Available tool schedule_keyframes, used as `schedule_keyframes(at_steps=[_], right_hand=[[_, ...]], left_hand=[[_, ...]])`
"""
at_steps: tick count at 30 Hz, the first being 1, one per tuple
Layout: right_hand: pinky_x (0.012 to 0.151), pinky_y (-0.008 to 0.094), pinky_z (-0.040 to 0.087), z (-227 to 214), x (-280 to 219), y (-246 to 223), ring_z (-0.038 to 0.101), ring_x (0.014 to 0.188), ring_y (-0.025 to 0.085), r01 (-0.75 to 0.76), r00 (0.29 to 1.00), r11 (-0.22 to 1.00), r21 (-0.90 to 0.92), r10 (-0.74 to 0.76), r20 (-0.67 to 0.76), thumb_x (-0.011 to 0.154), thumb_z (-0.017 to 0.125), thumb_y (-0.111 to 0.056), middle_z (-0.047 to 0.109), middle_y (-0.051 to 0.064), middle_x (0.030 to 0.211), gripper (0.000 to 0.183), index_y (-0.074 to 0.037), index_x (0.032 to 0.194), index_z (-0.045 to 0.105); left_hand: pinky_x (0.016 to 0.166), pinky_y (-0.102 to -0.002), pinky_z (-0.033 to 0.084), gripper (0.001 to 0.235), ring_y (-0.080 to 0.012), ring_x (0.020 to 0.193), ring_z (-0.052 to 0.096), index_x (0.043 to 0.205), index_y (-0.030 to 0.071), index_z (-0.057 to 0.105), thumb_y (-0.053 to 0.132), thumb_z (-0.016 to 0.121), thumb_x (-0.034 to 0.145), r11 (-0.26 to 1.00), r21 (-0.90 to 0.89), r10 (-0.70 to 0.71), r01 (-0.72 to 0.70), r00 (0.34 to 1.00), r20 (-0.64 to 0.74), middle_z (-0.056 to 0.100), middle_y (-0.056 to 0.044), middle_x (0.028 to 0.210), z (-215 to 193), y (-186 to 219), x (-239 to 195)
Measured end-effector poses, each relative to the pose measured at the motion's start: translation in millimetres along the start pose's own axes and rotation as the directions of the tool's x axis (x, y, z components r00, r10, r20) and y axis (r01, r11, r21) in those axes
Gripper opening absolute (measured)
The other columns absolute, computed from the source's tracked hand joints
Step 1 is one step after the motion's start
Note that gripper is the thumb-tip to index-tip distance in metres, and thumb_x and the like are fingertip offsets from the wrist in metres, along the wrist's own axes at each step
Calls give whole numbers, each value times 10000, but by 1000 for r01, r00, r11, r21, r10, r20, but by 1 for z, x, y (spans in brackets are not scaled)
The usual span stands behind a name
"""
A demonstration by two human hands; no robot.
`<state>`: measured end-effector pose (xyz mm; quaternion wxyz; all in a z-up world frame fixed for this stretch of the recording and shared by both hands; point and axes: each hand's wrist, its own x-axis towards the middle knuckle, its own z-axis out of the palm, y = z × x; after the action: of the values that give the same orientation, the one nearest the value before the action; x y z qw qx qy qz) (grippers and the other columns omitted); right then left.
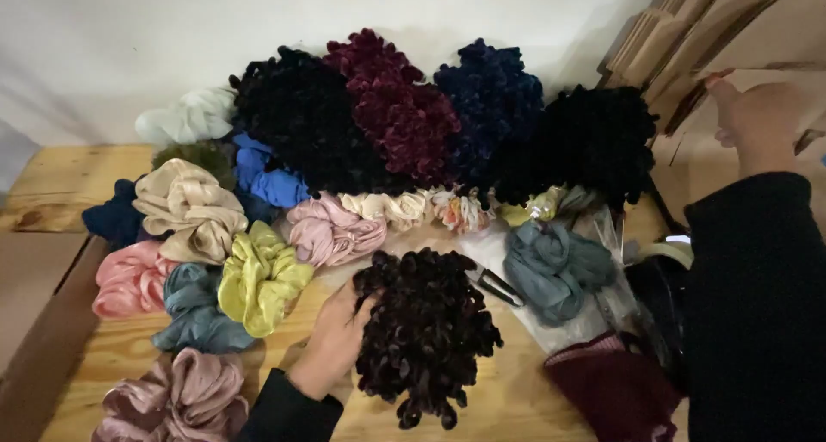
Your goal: The person is packaging various colored scrunchies into a cardboard box and then performing detailed assembly or inspection on a maroon scrunchie.
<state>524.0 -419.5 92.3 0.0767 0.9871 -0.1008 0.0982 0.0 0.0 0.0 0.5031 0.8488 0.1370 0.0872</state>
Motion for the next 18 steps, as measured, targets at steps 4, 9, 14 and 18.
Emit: schedule_keyframes(at_steps=[4, 9, 14, 18], right_hand=[[605, 386, 434, 8, 7, 0, 591, 467, 238, -56, 998, 955, 292, 47, 37, 1227, 485, -731, 664, 52, 521, 955, -116, 496, 503], [553, 248, 527, 39, 43, 5, 789, 734, 110, 223, 966, 676, -702, -249, 67, 738, 775, -653, 776, -55, 770, 694, -317, 1323, 611], [524, 267, 444, 32, 31, 8, 664, 627, 118, 66, 997, 725, -685, -80, 11, 734, 782, -620, 709, -30, 740, 404, -252, 896, 743], [757, 455, 544, 98, 119, 51, 723, 1028, 346, -103, 992, 890, -444, 62, -106, 622, 913, -554, 701, 199, 1281, 965, -109, 1413, 586]], left_hand=[[1058, -396, 451, 627, -301, 1250, 624, 1370, 93, 575, 534, 339, 991, 994, 23, 111, -110, 994, -17, 679, -134, 1324, 3, -14, 0], [1057, -405, 455, 580, -308, 1222, 628, 1354, 102, 580, 495, 340, 1001, 994, 75, 80, -80, 997, 6, 685, -133, 1298, 4, -21, 3], [1085, -398, 435, 543, -295, 1247, 617, 1367, 98, 576, 448, 364, 1010, 994, 50, 95, -95, 996, 5, 675, -125, 1327, 4, -21, 2], [1072, -401, 442, 582, -301, 1238, 618, 1348, 94, 579, 503, 361, 997, 996, 42, 73, -73, 997, 2, 673, -126, 1314, 2, -11, 0]])
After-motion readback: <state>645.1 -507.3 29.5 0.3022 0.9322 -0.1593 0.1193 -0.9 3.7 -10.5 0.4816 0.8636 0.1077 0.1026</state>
